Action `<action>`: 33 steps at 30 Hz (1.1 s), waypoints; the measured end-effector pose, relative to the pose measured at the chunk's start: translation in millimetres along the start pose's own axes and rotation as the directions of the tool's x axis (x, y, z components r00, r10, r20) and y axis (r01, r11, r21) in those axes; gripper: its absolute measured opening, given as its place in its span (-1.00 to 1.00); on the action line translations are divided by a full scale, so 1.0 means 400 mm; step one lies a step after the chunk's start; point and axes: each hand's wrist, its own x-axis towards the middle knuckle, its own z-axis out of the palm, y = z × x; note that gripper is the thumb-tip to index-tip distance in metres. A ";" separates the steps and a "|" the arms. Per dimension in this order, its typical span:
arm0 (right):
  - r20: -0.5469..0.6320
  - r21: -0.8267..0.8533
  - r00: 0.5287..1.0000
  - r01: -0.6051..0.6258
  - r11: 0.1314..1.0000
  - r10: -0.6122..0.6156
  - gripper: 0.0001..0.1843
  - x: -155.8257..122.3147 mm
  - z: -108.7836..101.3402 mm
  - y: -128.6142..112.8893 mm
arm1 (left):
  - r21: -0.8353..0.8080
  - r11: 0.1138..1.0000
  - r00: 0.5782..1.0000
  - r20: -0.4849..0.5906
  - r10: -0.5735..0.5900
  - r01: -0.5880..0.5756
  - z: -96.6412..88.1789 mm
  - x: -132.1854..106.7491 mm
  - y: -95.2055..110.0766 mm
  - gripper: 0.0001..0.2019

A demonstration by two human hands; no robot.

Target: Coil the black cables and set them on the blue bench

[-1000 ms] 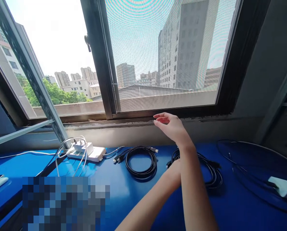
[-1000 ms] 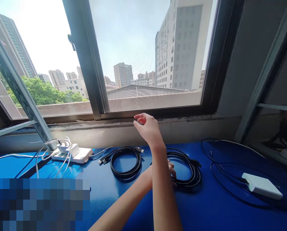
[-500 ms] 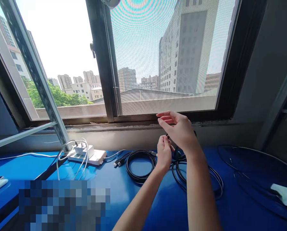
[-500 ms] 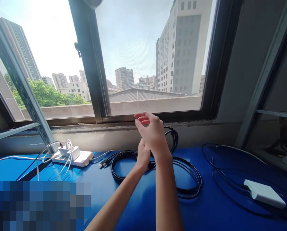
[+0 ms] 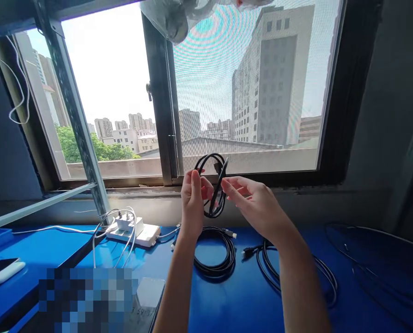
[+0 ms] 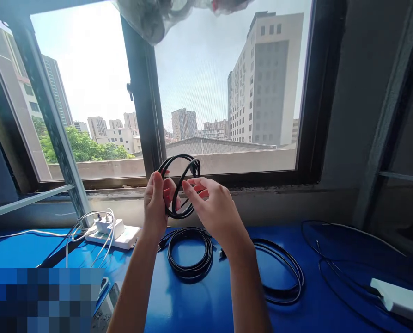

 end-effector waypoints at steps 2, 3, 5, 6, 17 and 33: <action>0.027 0.070 0.995 0.093 0.993 -0.095 -0.49 -0.005 0.016 -0.010 | 0.017 0.999 0.997 0.062 -0.041 0.040 0.009 -0.010 0.011 -0.51; 0.025 0.088 0.994 0.102 0.991 -0.105 -0.46 -0.007 0.023 -0.014 | 0.019 0.998 0.995 0.074 -0.061 0.059 0.014 -0.014 0.014 -0.52; 0.007 0.096 0.998 0.057 0.994 -0.058 -0.43 -0.008 0.033 -0.019 | 0.012 0.996 0.993 0.064 -0.095 0.094 0.022 -0.019 0.017 -0.51; 0.002 0.106 1.000 0.022 0.994 -0.023 -0.43 -0.008 0.037 -0.019 | 0.005 0.994 0.993 0.052 -0.105 0.105 0.024 -0.020 0.018 -0.50; 0.175 0.469 0.981 -0.163 0.868 0.089 -0.47 0.019 0.053 -0.011 | 0.015 0.997 0.995 0.047 -0.083 0.082 0.024 -0.019 0.025 -0.58; -0.174 0.582 0.976 -0.006 0.813 0.132 -0.70 -0.040 -0.120 -0.022 | 0.061 0.995 0.928 -0.361 0.095 -0.078 -0.030 0.010 0.054 -0.64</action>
